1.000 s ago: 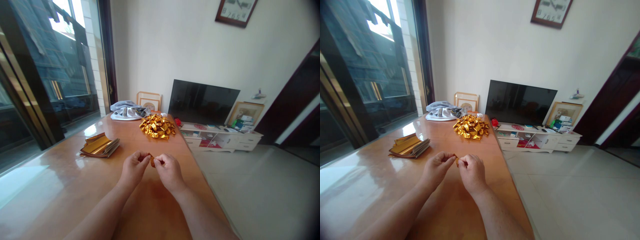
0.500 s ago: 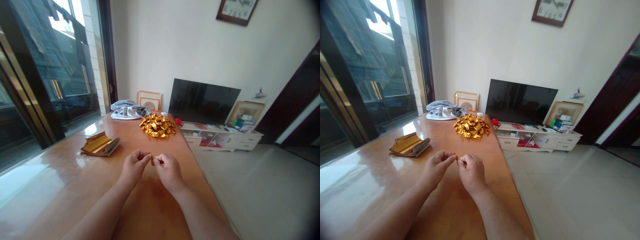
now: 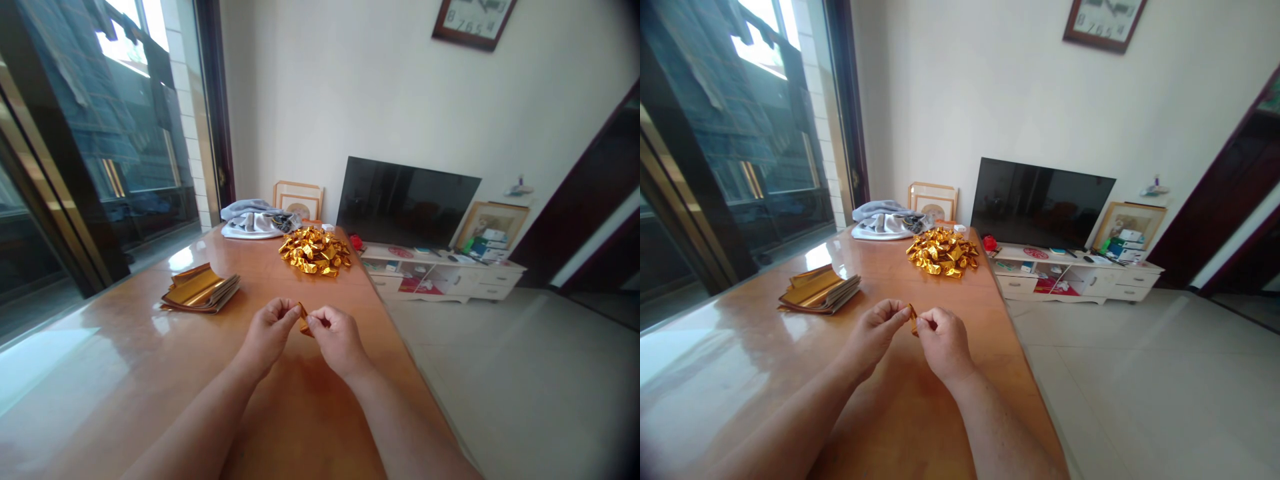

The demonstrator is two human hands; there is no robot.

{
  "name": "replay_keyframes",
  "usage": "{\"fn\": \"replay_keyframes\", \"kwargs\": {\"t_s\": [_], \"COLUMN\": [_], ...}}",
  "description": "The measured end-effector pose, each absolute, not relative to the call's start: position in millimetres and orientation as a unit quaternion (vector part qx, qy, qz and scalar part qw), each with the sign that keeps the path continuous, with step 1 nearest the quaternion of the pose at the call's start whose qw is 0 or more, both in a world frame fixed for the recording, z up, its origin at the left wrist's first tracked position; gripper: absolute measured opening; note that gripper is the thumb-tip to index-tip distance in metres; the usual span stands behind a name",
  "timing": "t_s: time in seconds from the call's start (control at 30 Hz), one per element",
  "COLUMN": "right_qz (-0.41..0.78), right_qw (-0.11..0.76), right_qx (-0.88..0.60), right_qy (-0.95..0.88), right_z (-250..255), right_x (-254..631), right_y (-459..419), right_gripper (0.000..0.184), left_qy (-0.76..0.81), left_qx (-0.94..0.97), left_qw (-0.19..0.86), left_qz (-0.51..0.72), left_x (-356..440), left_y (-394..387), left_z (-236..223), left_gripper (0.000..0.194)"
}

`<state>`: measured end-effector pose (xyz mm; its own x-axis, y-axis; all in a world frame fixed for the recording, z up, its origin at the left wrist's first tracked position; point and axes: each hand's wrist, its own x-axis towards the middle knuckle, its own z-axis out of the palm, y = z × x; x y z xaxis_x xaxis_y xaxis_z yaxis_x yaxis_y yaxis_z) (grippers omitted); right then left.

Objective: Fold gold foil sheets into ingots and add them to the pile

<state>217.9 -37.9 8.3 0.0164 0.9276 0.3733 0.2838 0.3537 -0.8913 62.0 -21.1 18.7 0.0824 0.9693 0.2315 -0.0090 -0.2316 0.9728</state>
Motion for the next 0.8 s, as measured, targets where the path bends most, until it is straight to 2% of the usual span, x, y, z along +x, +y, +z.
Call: {"fn": "replay_keyframes", "kwargs": {"t_s": [0.17, 0.37, 0.6, 0.8], "right_qz": [0.429, 0.56, 0.579, 0.551], "right_qw": [0.54, 0.535, 0.498, 0.504], "right_qx": [-0.459, -0.413, -0.415, -0.417], "right_qy": [-0.56, -0.479, -0.495, -0.518], "right_z": [15, 14, 17, 22], "right_x": [222, 225, 227, 225], "right_y": [-38, -36, -39, -41], "right_gripper": [0.024, 0.022, 0.019, 0.02], "left_qy": [0.394, 0.372, 0.351, 0.361], "left_qx": [0.543, 0.541, 0.536, 0.534], "left_qw": [0.493, 0.538, 0.565, 0.566], "left_qz": [0.554, 0.529, 0.52, 0.514], "left_x": [59, 54, 53, 53], "left_y": [-23, -22, -25, -26], "left_z": [24, 24, 24, 27], "left_gripper": [0.02, 0.02, 0.015, 0.013]}}
